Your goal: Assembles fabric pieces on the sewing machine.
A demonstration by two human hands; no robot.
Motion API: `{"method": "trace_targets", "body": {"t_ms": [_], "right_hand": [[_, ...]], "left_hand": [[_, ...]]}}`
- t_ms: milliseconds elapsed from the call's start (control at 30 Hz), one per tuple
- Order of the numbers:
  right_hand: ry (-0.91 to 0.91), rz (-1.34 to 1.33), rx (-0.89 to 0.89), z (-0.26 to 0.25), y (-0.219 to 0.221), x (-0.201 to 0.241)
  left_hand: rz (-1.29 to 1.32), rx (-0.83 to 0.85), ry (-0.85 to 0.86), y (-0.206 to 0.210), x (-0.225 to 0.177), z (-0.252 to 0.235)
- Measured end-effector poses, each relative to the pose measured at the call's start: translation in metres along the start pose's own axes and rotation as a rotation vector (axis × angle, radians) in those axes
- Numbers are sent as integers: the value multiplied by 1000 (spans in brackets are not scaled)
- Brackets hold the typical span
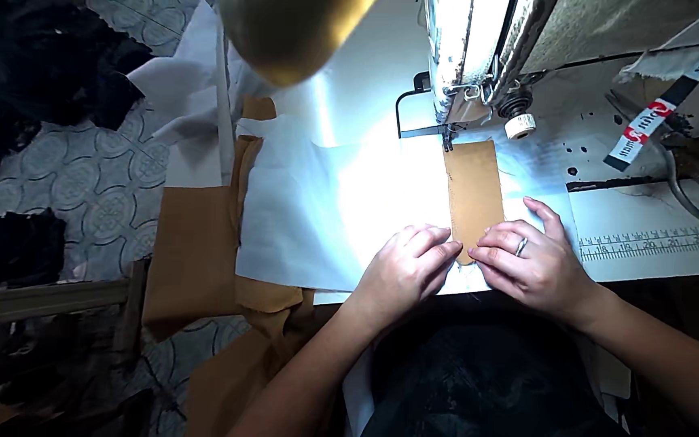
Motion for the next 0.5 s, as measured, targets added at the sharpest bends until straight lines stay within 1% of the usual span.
{"method": "trace_targets", "body": {"t_ms": [67, 333, 500], "right_hand": [[1, -28, -8, 2, -1, -1], [9, 4, 41, 3, 0, 0], [11, 60, 116, 10, -8, 4]], "left_hand": [[12, -2, 5, 1, 0, 1], [-12, 1, -3, 0, -3, -1], [-80, 51, -74, -1, -5, 2]]}}
Point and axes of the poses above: each hand's wrist, its own z-axis away from the middle knuckle, its own y-axis out of the palm, x = y × z, the point moved 5 cm from there along -z, towards the middle knuckle, and after that the axes turned 3 degrees about -x, right-handed, at the moved point
